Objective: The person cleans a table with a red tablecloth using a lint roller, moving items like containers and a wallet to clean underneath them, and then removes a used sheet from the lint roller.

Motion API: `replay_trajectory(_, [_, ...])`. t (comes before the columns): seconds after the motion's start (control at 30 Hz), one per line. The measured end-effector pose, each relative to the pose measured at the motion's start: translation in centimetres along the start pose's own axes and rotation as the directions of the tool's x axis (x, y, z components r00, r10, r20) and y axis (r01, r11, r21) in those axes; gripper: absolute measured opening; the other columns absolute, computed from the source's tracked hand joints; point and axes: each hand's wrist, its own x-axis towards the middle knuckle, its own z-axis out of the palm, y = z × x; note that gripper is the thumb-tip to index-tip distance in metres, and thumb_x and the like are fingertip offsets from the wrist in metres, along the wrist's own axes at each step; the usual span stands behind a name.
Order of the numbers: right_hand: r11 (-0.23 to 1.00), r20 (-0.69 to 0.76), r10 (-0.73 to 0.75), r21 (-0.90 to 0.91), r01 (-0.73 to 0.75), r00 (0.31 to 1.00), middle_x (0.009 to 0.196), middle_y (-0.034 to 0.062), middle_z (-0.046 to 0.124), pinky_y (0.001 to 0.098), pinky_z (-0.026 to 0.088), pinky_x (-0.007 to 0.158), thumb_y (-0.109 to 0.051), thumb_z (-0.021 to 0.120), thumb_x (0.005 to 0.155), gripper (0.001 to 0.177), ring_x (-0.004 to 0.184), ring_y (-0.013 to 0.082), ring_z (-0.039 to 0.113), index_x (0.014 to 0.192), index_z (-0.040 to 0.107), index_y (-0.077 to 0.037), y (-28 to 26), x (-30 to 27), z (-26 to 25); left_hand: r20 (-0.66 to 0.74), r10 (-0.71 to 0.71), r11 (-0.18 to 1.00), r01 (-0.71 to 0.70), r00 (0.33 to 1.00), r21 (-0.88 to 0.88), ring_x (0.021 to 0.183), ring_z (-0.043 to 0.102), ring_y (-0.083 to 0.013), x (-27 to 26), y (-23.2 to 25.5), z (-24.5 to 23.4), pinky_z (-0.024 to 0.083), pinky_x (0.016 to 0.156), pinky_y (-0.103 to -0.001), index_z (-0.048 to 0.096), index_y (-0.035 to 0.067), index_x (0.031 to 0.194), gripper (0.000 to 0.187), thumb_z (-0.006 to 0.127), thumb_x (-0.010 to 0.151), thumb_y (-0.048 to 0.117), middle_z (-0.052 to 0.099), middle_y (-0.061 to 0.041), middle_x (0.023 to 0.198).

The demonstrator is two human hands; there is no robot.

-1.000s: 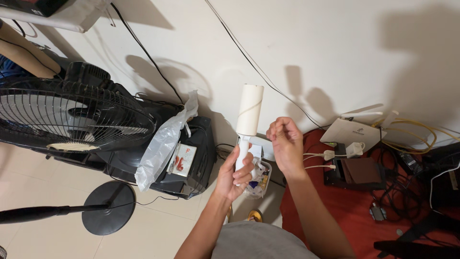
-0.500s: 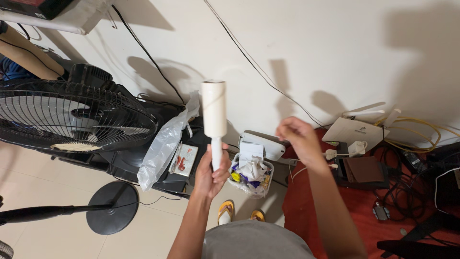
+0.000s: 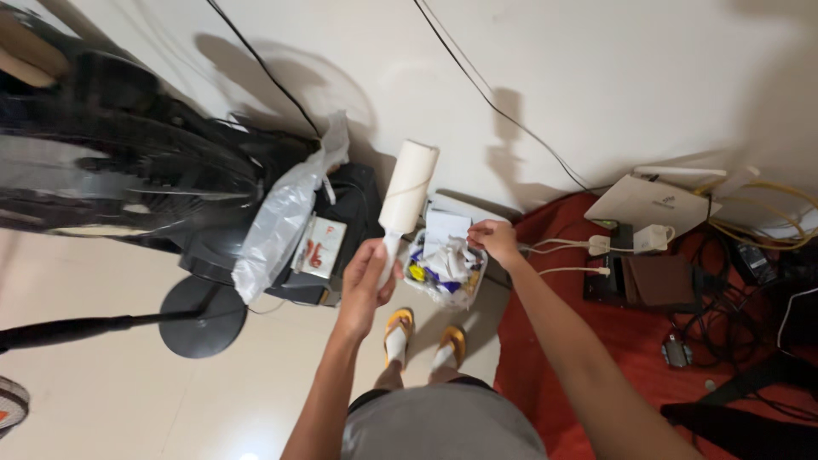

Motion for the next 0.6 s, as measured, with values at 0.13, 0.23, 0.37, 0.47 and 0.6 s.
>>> replay_trajectory(0.13, [0.991, -0.008, 0.116, 0.074, -0.115, 0.993, 0.082, 0.0166, 0.075, 0.0318, 0.052, 0.056, 0.0, 0.072, 0.093, 0.013, 0.06, 0.0188, 0.066, 0.1, 0.072, 0.011, 5.6, 2.3, 0.0, -0.148, -0.104, 0.987, 0.12, 0.984, 0.104, 0.049, 0.038, -0.0036, 0.1, -2.3, -1.7, 0.027, 0.042, -0.021, 0.059, 0.008, 0.117, 0.03, 0.052, 0.104, 0.034, 0.06, -0.001, 0.077])
replay_trajectory(0.23, [0.972, -0.056, 0.202, 0.131, -0.193, 0.978, 0.085, 0.0143, 0.078, 0.0301, 0.061, 0.065, 0.0, 0.072, 0.088, 0.015, 0.07, 0.0194, 0.076, 0.098, 0.074, 0.01, 8.9, 4.1, 0.4, -0.265, -0.218, 0.961, 0.254, 0.939, 0.109, 0.049, 0.036, -0.0036, -0.3, -4.3, -3.0, 0.027, 0.043, -0.02, 0.059, 0.009, 0.117, 0.032, 0.052, 0.102, 0.036, 0.058, -0.001, 0.075])
replay_trajectory(0.37, [0.952, -0.207, 0.267, -0.095, -0.291, 0.941, 0.086, 0.0158, 0.078, 0.0289, 0.06, 0.065, -0.004, 0.075, 0.088, 0.016, 0.073, 0.0203, 0.076, 0.102, 0.077, 0.004, 12.1, 6.4, 1.1, -0.335, -0.298, 0.936, 0.343, 0.894, 0.082, 0.047, 0.037, -0.0049, -1.0, -7.5, -4.9, 0.025, 0.04, -0.022, 0.06, 0.006, 0.116, 0.034, 0.052, 0.101, 0.035, 0.059, -0.003, 0.074])
replay_trajectory(0.47, [0.888, -0.29, 0.189, -0.357, -0.29, 0.938, 0.088, 0.0141, 0.079, 0.0297, 0.057, 0.069, -0.005, 0.07, 0.088, 0.023, 0.075, 0.0192, 0.075, 0.109, 0.08, -0.006, 13.8, 8.1, 1.7, -0.362, -0.336, 0.924, 0.379, 0.869, 0.054, 0.046, 0.036, -0.0047, -1.7, -9.8, -6.2, 0.024, 0.039, -0.022, 0.06, 0.006, 0.116, 0.034, 0.051, 0.101, 0.034, 0.06, -0.003, 0.074])
replay_trajectory(0.6, [0.975, -0.32, 0.137, -0.126, -0.185, 0.938, 0.088, 0.0107, 0.077, 0.0363, 0.058, 0.072, -0.012, 0.065, 0.09, 0.021, 0.073, 0.0216, 0.075, 0.106, 0.079, -0.009, 14.9, 8.8, 0.8, -0.371, -0.356, 0.917, 0.397, 0.858, 0.038, 0.046, 0.036, -0.0044, -2.0, -12.2, -7.1, 0.026, 0.039, -0.022, 0.061, 0.006, 0.117, 0.032, 0.052, 0.101, 0.032, 0.06, -0.003, 0.075])
